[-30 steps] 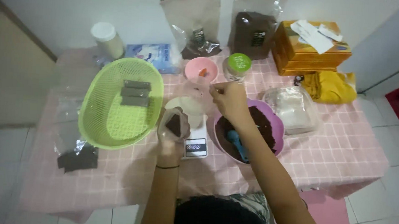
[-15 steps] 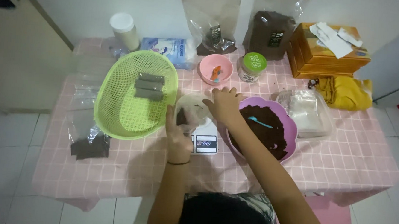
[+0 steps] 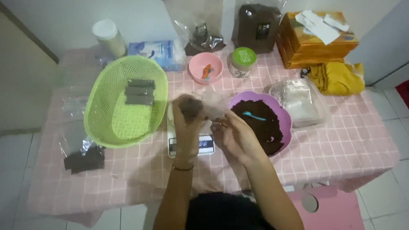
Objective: The person scoops a dark brown powder from a purple bowl using a blue spoon and places it onto a digital scale. They then transfer the powder into a small plastic bag, seal it, and place the bag into a green basket. The person repeats this process multiple times.
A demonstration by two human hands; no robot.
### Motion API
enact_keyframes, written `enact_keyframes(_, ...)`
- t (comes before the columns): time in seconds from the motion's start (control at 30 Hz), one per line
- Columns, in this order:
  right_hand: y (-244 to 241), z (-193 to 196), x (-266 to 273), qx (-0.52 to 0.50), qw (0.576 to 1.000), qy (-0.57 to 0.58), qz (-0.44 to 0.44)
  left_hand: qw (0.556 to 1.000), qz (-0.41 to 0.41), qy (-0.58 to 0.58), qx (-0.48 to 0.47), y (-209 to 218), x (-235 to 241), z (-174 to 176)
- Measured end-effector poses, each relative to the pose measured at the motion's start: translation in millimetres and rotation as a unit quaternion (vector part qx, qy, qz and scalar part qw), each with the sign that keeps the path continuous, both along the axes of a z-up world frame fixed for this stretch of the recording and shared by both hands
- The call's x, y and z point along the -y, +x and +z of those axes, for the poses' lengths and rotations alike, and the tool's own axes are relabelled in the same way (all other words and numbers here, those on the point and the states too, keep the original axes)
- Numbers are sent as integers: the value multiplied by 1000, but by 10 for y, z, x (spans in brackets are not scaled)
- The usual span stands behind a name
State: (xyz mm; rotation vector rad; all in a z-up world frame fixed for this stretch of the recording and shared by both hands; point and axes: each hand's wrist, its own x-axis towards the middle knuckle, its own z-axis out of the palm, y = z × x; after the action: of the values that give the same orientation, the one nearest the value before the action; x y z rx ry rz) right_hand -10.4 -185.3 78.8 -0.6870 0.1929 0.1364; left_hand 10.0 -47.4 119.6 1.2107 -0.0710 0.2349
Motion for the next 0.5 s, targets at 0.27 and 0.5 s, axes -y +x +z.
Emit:
enact_keyframes(0.27,-6,-44,244,34,998,-39,-20,977,0,206,60,-23,-24,31)
enact_keyframes(0.5,-68,39,358,78,972,-216,-42,961,44,267,55,-42,-36,36)
